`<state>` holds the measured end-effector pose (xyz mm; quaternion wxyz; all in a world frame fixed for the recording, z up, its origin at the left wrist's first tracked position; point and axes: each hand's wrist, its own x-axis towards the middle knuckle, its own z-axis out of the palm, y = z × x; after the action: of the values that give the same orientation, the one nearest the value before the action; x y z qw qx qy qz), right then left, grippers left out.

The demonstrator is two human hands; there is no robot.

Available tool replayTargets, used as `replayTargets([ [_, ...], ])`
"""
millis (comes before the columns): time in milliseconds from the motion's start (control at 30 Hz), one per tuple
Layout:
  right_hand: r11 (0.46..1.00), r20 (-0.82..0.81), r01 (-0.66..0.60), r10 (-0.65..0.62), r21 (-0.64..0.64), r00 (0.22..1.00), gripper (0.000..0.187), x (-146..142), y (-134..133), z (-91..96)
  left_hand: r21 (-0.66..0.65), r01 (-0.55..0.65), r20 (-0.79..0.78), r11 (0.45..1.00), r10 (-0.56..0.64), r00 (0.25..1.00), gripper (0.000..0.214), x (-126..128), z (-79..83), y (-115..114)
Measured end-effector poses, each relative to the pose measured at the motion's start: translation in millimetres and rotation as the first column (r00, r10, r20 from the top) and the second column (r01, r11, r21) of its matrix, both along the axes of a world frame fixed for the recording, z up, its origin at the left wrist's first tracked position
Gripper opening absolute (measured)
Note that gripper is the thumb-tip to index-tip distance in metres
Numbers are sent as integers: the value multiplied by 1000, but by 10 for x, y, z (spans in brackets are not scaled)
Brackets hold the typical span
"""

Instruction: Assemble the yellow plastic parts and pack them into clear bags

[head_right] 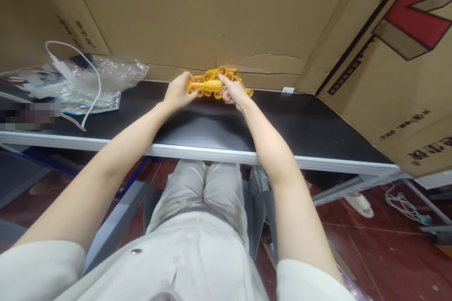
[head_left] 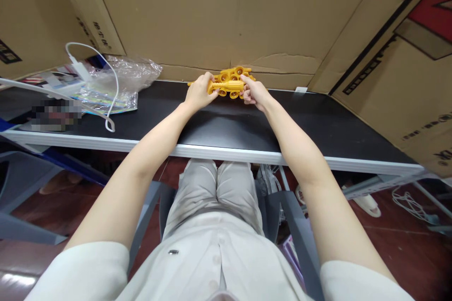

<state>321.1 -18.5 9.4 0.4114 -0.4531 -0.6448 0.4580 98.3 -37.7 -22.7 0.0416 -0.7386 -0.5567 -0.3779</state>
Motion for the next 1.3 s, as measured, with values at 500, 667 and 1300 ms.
replayTargets([
  [500,927,238,-35,-59,372,969,54,152,87,-70,-46,13,36,999,-12,999,40,-69,-63,134],
  [667,921,192,-113,43,373,980,61,151,113,-103,-15,-4,-5,1000,4,1000,45,-103,-100,167],
  [1300,977,161,-59,26,204,987,50,85,97,-153,-76,-171,-202,982,153,967,53,49,153,-181],
])
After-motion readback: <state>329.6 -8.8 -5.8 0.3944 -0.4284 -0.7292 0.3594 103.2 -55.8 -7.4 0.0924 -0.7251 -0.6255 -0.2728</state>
